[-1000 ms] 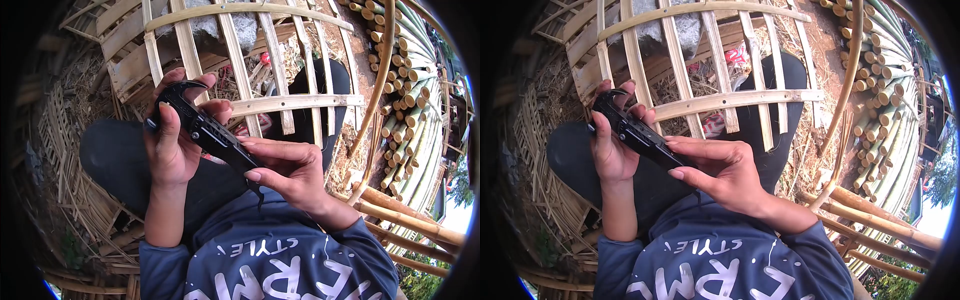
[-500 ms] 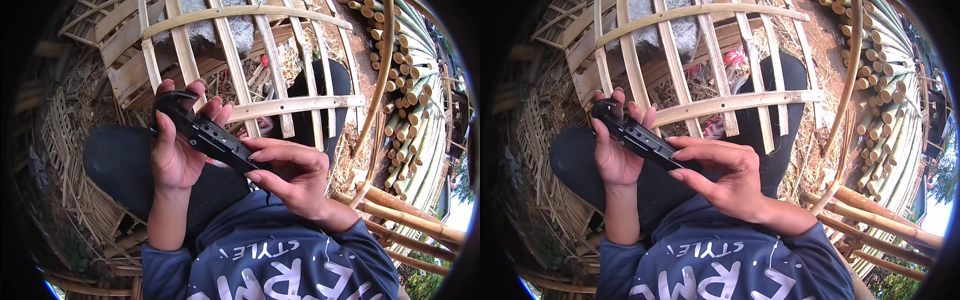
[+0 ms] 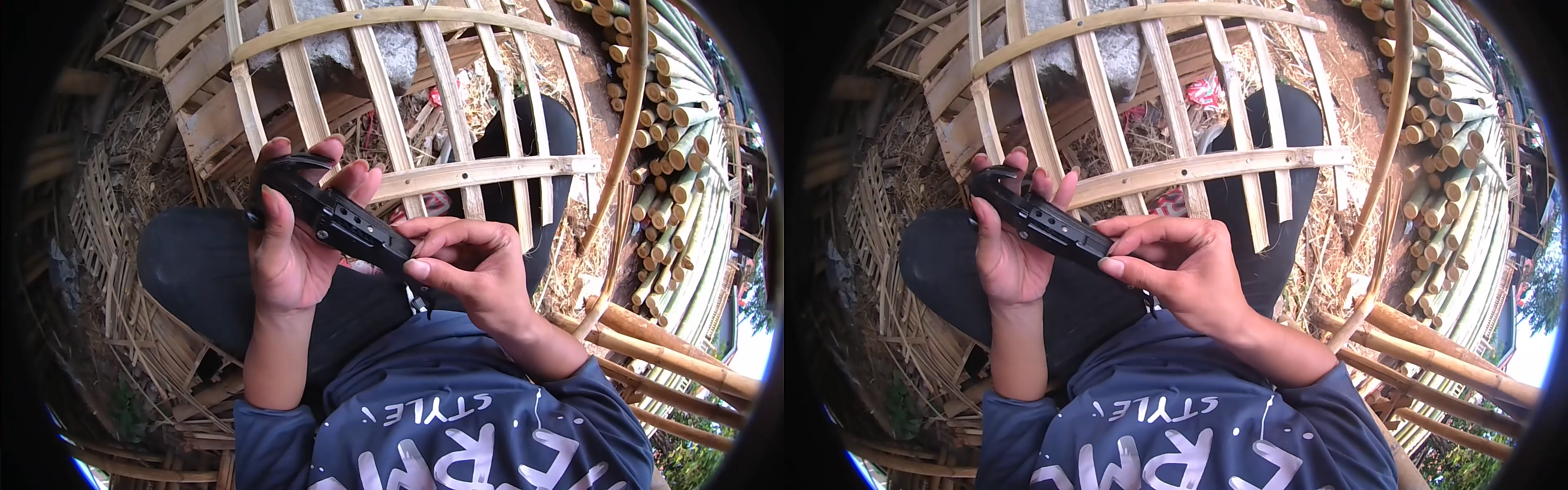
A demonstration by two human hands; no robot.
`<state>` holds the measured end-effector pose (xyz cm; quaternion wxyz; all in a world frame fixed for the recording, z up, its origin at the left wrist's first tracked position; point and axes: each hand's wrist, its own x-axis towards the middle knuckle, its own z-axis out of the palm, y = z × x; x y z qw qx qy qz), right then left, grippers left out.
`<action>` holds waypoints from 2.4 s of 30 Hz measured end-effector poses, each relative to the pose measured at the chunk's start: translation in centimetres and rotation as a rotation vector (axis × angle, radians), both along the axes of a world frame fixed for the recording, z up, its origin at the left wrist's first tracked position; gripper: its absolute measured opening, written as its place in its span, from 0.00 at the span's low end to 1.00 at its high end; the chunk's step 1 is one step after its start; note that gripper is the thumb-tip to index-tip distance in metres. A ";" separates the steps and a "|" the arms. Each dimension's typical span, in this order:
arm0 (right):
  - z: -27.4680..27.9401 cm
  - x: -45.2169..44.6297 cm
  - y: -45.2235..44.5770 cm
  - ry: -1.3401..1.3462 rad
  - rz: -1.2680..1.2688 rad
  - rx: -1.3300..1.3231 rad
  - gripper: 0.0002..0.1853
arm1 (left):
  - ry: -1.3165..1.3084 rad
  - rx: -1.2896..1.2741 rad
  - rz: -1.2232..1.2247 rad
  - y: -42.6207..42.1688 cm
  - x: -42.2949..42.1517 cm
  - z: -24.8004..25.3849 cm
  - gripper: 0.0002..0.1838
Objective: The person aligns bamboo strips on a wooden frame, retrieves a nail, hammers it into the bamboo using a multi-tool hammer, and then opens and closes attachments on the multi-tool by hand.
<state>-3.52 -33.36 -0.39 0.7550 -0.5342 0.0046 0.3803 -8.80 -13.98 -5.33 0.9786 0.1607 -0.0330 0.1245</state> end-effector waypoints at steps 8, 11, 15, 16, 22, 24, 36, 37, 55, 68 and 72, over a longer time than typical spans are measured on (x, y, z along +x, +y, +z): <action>-0.3 -1.4 0.6 -0.344 0.004 -0.074 0.04 | -0.078 -0.101 -0.034 -0.1 0.0 -0.4 0.23; -0.6 -1.7 0.7 -0.455 0.025 -0.089 0.04 | -0.080 -0.106 -0.038 0.0 -0.1 -0.1 0.22; -0.3 -1.1 0.5 -0.675 0.068 -0.103 0.05 | -0.100 -0.190 -0.062 -0.4 0.2 0.2 0.20; 0.0 -0.9 0.5 -0.716 0.059 -0.094 0.05 | -0.075 -0.184 -0.109 -0.3 0.1 0.6 0.19; 0.7 0.6 0.3 -0.865 -0.036 -0.085 0.07 | -0.063 -0.114 -0.236 -0.3 0.0 1.2 0.17; 0.6 0.7 0.2 -0.856 -0.039 -0.111 0.08 | -0.061 -0.122 -0.239 -0.5 0.0 1.3 0.16; 0.7 0.8 1.1 -0.866 0.008 -0.107 0.10 | -0.113 -0.249 -0.137 -1.7 -0.1 0.7 0.16; 0.7 0.8 1.2 -0.869 0.004 -0.101 0.10 | -0.111 -0.246 -0.140 -1.7 -0.1 0.7 0.17; 0.4 0.5 2.0 -0.928 0.007 -0.203 0.11 | -0.053 -0.269 -0.138 -1.8 -0.1 0.5 0.21; -0.6 0.0 3.1 -0.788 -0.020 -0.133 0.11 | 0.010 -0.270 -0.118 -1.8 -0.3 0.1 0.20; -1.0 -0.3 3.1 -0.795 -0.052 -0.140 0.13 | 0.027 -0.259 -0.124 -1.8 -0.4 0.0 0.20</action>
